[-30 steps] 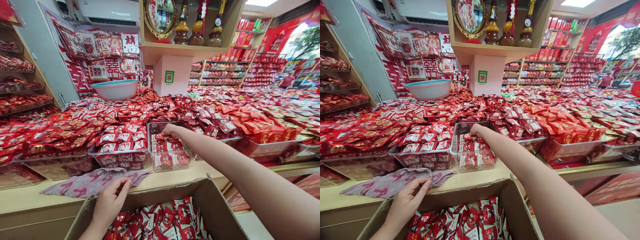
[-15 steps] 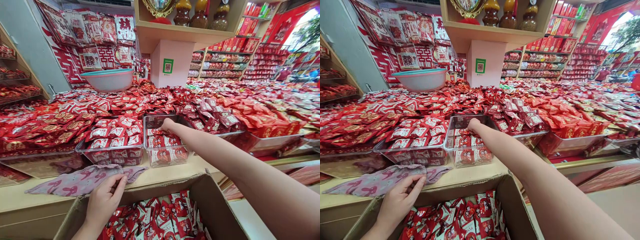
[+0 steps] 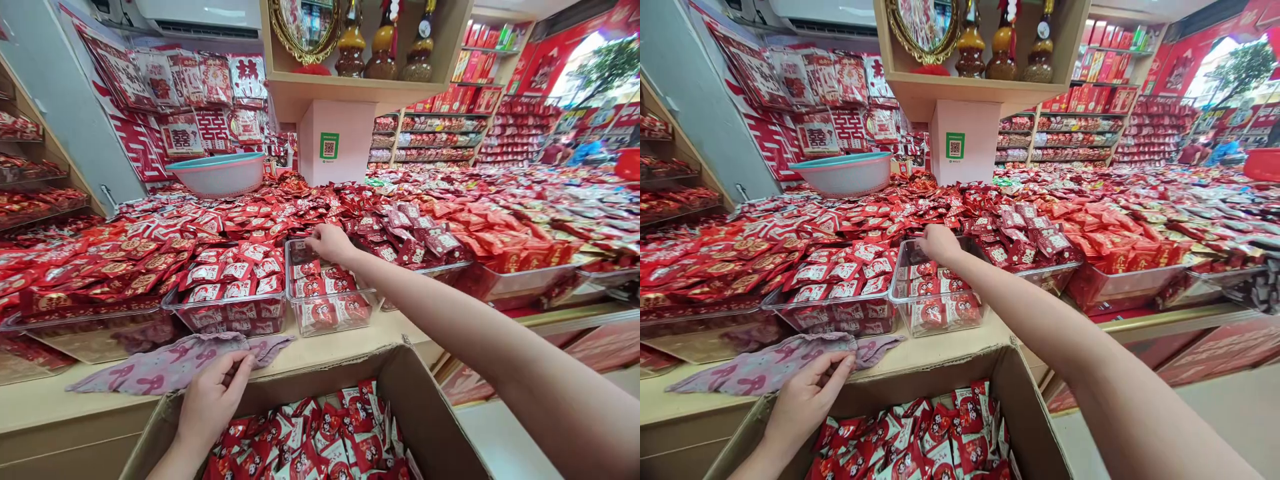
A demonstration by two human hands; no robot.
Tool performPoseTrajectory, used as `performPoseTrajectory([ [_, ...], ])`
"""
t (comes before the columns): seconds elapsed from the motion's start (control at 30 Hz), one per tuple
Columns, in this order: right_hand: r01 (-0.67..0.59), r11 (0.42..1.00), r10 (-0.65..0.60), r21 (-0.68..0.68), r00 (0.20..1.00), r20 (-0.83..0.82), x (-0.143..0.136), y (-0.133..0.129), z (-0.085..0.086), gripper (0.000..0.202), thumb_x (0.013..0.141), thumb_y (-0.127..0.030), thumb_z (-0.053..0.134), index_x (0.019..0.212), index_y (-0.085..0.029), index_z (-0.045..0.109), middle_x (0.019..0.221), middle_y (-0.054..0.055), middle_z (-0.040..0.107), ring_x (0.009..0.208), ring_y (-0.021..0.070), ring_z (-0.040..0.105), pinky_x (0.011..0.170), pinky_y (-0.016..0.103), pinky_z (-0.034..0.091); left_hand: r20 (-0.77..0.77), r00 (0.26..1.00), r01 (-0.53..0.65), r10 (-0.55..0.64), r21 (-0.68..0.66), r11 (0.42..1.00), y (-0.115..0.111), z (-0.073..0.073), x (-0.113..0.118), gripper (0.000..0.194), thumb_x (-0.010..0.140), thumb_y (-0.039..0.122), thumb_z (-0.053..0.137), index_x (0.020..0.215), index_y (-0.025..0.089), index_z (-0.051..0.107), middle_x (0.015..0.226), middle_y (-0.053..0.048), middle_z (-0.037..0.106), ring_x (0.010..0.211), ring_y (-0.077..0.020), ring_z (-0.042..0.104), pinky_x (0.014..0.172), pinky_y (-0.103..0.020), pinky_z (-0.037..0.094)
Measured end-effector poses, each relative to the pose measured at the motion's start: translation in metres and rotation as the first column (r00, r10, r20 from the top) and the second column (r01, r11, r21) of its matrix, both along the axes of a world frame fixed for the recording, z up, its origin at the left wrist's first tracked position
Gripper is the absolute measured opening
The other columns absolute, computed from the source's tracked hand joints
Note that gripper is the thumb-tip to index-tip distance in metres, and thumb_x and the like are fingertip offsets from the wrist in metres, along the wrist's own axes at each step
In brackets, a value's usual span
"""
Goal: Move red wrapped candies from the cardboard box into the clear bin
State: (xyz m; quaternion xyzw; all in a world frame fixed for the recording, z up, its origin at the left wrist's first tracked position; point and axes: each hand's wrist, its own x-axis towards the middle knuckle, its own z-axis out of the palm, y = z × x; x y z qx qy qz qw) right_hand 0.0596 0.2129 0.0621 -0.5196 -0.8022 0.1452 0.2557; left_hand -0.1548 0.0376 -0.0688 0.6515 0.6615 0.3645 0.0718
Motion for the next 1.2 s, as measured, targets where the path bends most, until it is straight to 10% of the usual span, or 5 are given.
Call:
performPoseTrajectory([
  [0.13, -0.363, 0.930, 0.363, -0.066, 0.932, -0.007, 0.008, -0.091, -0.026, 0.024, 0.062, -0.041, 0.061, 0.067, -0.018, 0.062, 0.061, -0.003, 0.060, 0.058, 0.0092, 0.055, 0.054, 0.018, 0.041, 0.032, 0.999, 0.017, -0.016, -0.041, 0.999, 0.001, 0.000, -0.001, 0.027, 0.073, 0.044, 0.048, 0.082, 0.022, 0.061, 0.077, 0.001, 0.067, 0.066, -0.0140, 0.060, 0.061, -0.019, 0.046],
  [0.23, -0.801, 0.460, 0.886, -0.385, 0.442, 0.138, 0.005, -0.150, -0.101, 0.016, 0.053, -0.035, 0.067, 0.057, -0.021, 0.062, 0.053, -0.004, 0.059, 0.050, 0.0093, 0.055, 0.046, 0.018, 0.040, 0.008, 1.000, -0.003, 0.003, -0.056, 0.998, 0.000, 0.002, 0.000, 0.027, 0.073, 0.044, 0.047, 0.082, 0.022, 0.061, 0.073, 0.001, 0.066, 0.064, -0.0139, 0.059, 0.059, -0.019, 0.045],
  [0.47, -0.415, 0.706, 0.708, -0.574, 0.428, 0.562, -0.011, -0.172, -0.223, 0.060, 0.045, -0.023, 0.069, 0.103, -0.010, 0.057, 0.104, 0.021, 0.057, 0.089, 0.0312, 0.056, 0.053, 0.036, 0.048, 0.003, 1.000, -0.019, 0.020, -0.047, 0.999, -0.003, 0.007, 0.006, 0.029, 0.073, 0.045, 0.047, 0.082, 0.021, 0.060, 0.078, 0.000, 0.066, 0.067, -0.0148, 0.059, 0.059, -0.021, 0.045],
  [0.97, -0.537, 0.791, 0.360, -0.295, 0.797, -0.485, 0.025, -0.149, -0.090, 0.010, 0.070, -0.022, 0.054, 0.077, -0.016, 0.054, 0.061, -0.003, 0.051, 0.053, 0.0065, 0.045, 0.049, 0.018, 0.036, 0.644, 0.763, 0.240, -0.045, -0.218, 0.946, -0.023, 0.028, 0.047, 0.052, 0.073, 0.058, 0.039, 0.100, 0.017, 0.055, 0.085, -0.006, 0.066, 0.069, -0.0189, 0.061, 0.054, -0.026, 0.047],
  [1.2, -0.327, 0.899, 0.004, -0.290, 0.671, -0.742, 0.002, -0.155, -0.109, 0.031, 0.081, -0.047, 0.033, 0.073, -0.018, 0.042, 0.058, -0.004, 0.040, 0.049, 0.0069, 0.038, 0.046, 0.019, 0.032, 0.701, 0.711, 0.187, 0.045, -0.252, 0.949, -0.027, 0.030, 0.106, 0.044, 0.072, 0.058, 0.042, 0.079, 0.017, 0.054, 0.060, -0.001, 0.062, 0.043, -0.0119, 0.054, 0.034, -0.020, 0.033],
])
